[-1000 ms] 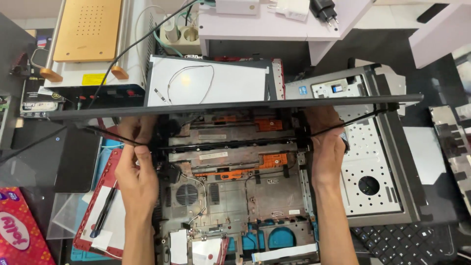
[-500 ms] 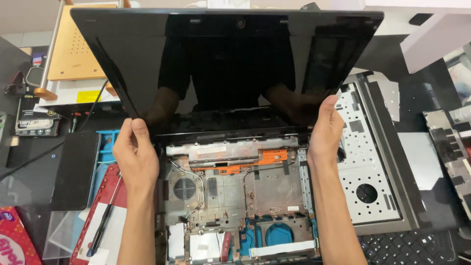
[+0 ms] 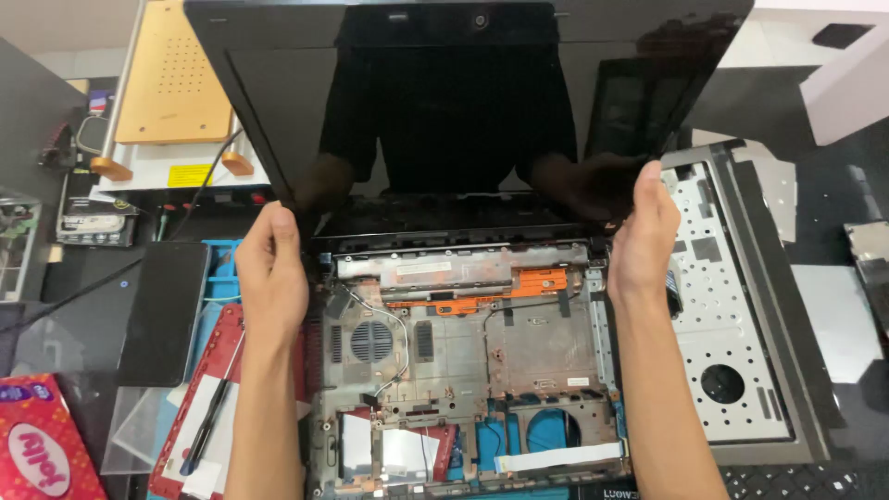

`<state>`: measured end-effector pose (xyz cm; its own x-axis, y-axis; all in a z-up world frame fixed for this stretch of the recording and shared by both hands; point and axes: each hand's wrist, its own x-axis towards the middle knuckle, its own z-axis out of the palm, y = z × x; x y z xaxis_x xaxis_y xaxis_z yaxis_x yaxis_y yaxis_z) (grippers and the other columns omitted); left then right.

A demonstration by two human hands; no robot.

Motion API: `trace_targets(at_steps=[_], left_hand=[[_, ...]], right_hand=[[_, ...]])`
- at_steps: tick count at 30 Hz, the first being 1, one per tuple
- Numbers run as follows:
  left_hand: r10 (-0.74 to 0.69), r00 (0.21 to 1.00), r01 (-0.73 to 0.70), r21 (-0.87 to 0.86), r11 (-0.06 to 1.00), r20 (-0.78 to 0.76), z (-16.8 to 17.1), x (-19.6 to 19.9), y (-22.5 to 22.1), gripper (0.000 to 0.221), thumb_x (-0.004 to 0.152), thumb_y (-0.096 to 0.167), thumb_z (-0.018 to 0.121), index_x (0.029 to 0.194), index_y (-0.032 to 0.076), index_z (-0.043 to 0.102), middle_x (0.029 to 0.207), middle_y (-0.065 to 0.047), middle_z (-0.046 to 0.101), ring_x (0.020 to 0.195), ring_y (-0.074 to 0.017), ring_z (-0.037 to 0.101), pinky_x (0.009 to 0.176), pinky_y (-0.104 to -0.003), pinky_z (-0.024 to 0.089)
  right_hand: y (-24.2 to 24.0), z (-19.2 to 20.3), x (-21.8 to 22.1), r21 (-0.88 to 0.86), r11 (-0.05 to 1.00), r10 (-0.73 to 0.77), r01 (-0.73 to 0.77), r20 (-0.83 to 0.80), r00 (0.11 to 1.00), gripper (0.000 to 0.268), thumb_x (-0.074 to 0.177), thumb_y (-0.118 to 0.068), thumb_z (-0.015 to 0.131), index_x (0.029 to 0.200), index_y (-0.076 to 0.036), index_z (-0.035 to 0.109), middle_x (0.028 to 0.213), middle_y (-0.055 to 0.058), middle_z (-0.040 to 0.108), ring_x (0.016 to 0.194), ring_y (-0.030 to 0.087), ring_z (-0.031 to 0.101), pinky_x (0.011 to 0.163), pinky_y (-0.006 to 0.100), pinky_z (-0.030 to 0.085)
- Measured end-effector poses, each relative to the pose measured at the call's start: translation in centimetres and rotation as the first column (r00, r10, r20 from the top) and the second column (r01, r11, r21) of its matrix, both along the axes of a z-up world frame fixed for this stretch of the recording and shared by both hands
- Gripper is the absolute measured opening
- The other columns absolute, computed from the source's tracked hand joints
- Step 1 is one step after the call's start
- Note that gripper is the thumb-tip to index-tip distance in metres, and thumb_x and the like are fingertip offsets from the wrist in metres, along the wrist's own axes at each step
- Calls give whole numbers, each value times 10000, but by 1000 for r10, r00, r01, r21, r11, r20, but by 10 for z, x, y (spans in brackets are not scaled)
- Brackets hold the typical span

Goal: The person works on a disassembled laptop on a repair bench, manipulating internal components, cables and the fan area with their hands, then lifts the screen assembly, aligns it with the base, and closes the laptop. They then handle the keyboard and palmrest parts on the bench.

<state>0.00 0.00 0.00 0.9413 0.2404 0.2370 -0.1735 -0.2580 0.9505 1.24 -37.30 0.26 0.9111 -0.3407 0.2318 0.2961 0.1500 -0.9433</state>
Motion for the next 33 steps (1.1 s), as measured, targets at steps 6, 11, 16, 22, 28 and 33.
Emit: trace_targets(at_steps=[6, 11, 16, 22, 28, 33], left_hand=[[-85, 996, 85, 3, 996, -15, 8, -13, 5, 256, 1076, 117, 538, 1279, -8, 631, 1041, -1, 669, 932, -70, 564, 822, -237, 451], [-65, 998, 66, 59, 996, -18, 12, -21, 1, 279, 997, -21, 606, 1276, -23, 598, 1154, -97, 741, 1056, -137, 694, 947, -273, 529], [-41, 999, 41, 89, 995, 7, 7, -22, 1, 284, 982, -60, 625, 1262, -24, 593, 1154, -123, 746, 1060, -157, 706, 951, -291, 538], [-46, 998, 40, 140, 989, 44, 2, -23, 7, 301, 962, -65, 654, 1247, -20, 572, 1102, -127, 745, 1017, -173, 720, 923, -304, 565], [-56, 997, 42, 229, 973, 53, 9, -24, 10, 308, 930, -57, 701, 1208, -17, 574, 1040, -133, 743, 964, -212, 744, 883, -321, 594], [-47, 993, 13, 302, 953, 107, 7, -25, 11, 238, 918, -59, 713, 1123, -13, 600, 1015, -128, 745, 961, -223, 761, 889, -325, 592]], right_hand=[[1, 5, -6, 67, 995, 73, -72, -12, 997, 398, 1124, -360, 484, 1186, -4, 651, 1112, 64, 708, 1029, 150, 681, 945, 314, 551], [4, 1, -8, 45, 998, 35, -36, 32, 999, 303, 1117, -242, 548, 1242, 19, 636, 1155, 59, 691, 1068, 142, 655, 976, 298, 526], [8, -1, -10, -24, 1000, 11, -8, 138, 990, 267, 1080, -131, 621, 1276, 51, 625, 1193, 68, 689, 1094, 134, 637, 1018, 279, 498], [-6, -25, -9, -54, 993, -98, 109, 179, 979, 430, 829, 72, 580, 1249, 84, 674, 1016, 86, 680, 916, 143, 612, 813, 219, 449], [0, -13, -8, -121, 986, -88, 111, 179, 980, 513, 717, 145, 544, 1212, 67, 656, 1112, 76, 709, 1030, 167, 679, 927, 234, 527], [0, -11, -10, -97, 989, -96, 113, 168, 981, 546, 704, 157, 468, 1206, 81, 670, 1144, 106, 734, 1045, 184, 706, 908, 235, 547]])
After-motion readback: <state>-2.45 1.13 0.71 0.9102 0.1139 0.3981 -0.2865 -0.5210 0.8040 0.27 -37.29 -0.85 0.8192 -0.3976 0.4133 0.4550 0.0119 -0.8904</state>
